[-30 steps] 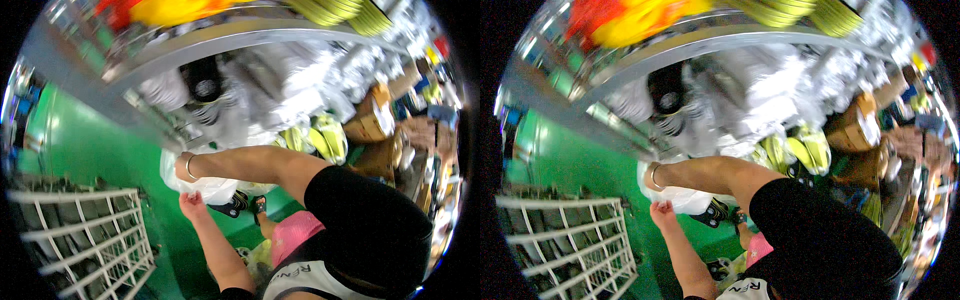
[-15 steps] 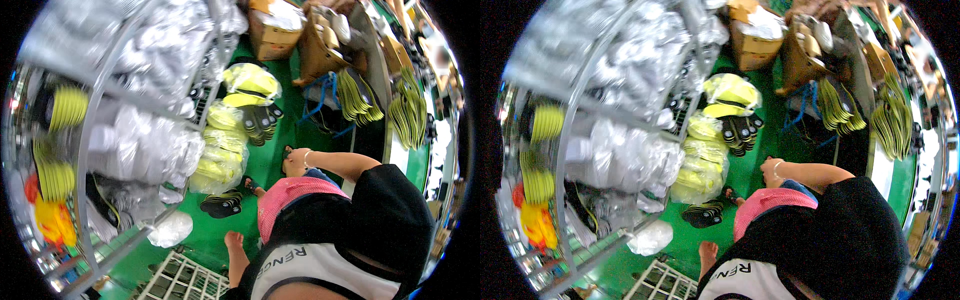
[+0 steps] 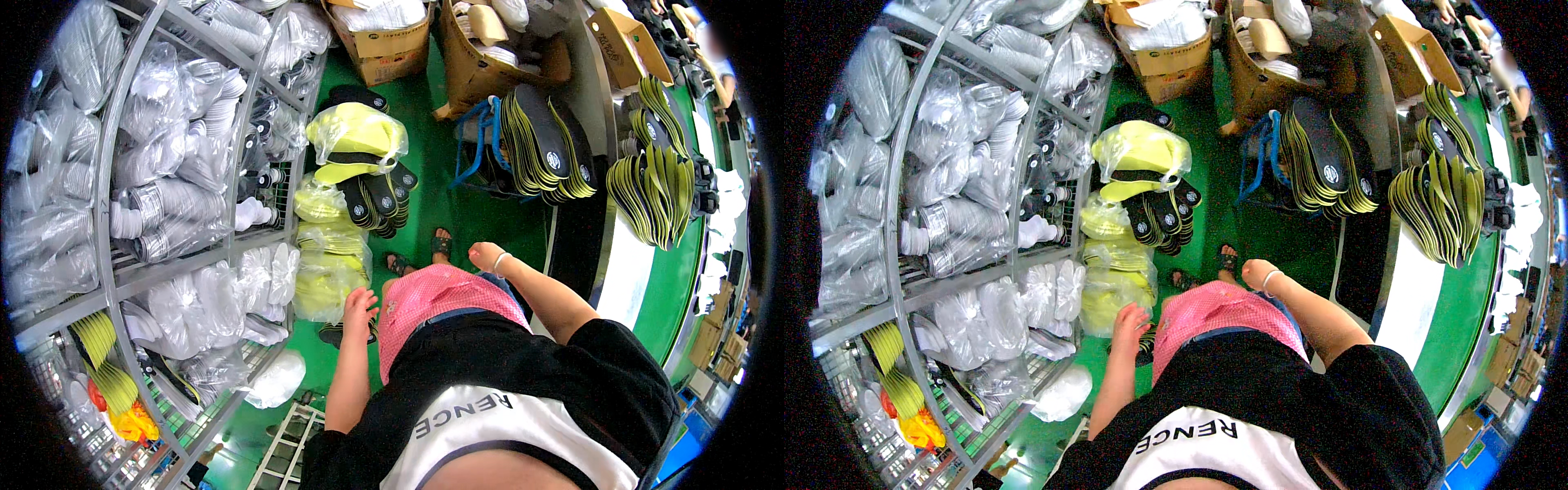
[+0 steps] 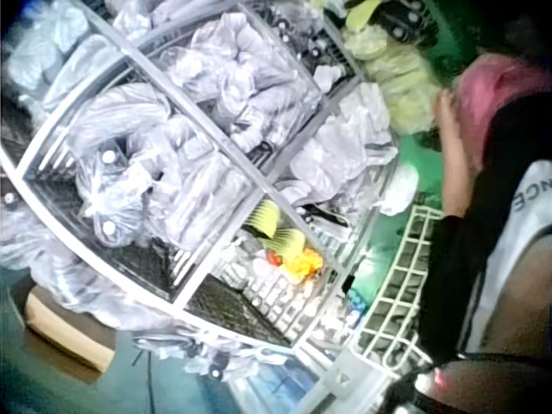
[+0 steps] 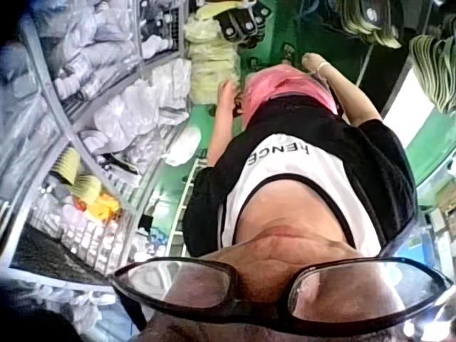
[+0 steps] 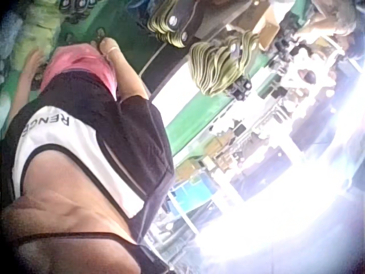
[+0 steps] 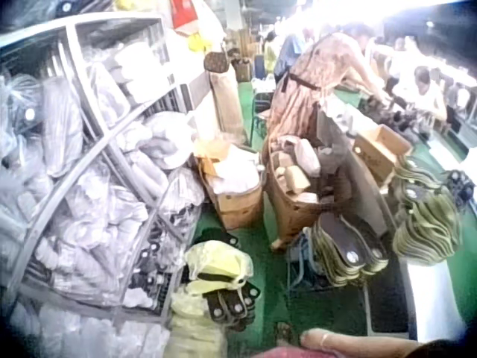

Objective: The person collects insoles from a shelf, gathers a pair of shoes from a conveyor belt, and inserts the insoles into the shoes.

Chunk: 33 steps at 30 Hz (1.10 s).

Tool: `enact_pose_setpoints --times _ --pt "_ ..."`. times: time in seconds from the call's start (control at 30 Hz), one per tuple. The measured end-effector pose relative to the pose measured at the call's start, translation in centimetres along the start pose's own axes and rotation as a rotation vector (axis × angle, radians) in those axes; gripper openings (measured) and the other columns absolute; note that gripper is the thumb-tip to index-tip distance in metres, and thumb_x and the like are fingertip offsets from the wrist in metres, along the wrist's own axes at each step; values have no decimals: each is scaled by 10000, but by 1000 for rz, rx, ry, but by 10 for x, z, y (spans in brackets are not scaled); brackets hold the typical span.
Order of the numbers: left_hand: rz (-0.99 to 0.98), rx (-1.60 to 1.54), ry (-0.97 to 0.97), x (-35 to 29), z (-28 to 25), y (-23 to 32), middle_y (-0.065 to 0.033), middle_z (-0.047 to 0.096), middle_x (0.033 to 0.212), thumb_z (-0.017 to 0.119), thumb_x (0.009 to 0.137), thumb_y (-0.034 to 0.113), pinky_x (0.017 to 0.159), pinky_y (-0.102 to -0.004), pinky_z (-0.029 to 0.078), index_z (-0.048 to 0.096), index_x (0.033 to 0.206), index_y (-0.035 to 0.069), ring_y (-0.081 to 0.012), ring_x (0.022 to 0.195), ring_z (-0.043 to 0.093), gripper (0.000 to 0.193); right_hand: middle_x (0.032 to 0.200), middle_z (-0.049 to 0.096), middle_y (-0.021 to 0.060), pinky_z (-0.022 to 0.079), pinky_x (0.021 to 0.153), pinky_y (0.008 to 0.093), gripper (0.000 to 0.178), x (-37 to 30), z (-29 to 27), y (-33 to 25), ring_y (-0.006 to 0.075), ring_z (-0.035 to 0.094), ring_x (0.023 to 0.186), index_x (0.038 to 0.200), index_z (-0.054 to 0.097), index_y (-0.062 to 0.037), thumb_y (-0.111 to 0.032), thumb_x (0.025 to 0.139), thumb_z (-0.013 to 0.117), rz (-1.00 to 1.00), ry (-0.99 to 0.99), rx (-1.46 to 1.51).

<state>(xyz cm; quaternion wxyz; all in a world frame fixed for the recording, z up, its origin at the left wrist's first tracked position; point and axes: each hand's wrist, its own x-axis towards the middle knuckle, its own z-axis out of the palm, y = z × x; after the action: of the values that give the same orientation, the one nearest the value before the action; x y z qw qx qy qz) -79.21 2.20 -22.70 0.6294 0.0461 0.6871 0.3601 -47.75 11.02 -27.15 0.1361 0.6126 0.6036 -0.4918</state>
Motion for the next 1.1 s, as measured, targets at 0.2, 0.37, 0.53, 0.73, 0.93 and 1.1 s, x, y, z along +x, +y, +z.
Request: enact_pose_setpoints --times 0.2,0.37,0.53,0.73,0.93,1.1 --pt "-161 166 -93 29 -6 -10 -101 503 983 524 777 233 619 -309 457 400 1095 66 -203 827 523 380 804 602 165 454 680 354 253 31 -5 33 301 575 759 829 616 -43 -205 709 463 -79 12 -165" --pt "-218 94 112 65 -45 -7 -80 514 890 525 763 190 514 -267 443 428 1046 67 -172 733 524 324 847 604 144 455 721 348 219 41 -14 25 298 567 812 775 635 -44 -160 706 462 309 60 16" --pt "-202 -7 169 84 -70 7 -112 504 959 507 782 239 590 -340 441 401 1094 78 -219 795 522 367 917 579 187 432 782 352 267 83 -39 6 325 533 905 843 606 -8 -190 725 452 244 -25 -114" --pt "-259 -143 256 120 -63 41 -119 499 1018 531 768 267 693 -385 429 394 1115 94 -265 898 500 411 991 554 200 407 829 332 376 172 -86 -49 310 516 960 1010 527 12 -238 730 517 299 213 99" --pt "-283 -272 308 193 -30 119 -124 473 1076 535 767 285 731 -398 420 423 1057 101 -278 956 480 361 1024 538 207 401 841 355 425 299 -135 -55 336 504 972 1061 494 18 -285 763 495 294 231 91" --pt "-260 -142 315 316 35 204 -109 530 988 523 780 323 766 -413 404 427 1092 139 -268 934 499 375 1055 509 217 398 838 367 439 429 -161 -42 339 487 987 1062 487 11 -334 791 486 366 249 224"
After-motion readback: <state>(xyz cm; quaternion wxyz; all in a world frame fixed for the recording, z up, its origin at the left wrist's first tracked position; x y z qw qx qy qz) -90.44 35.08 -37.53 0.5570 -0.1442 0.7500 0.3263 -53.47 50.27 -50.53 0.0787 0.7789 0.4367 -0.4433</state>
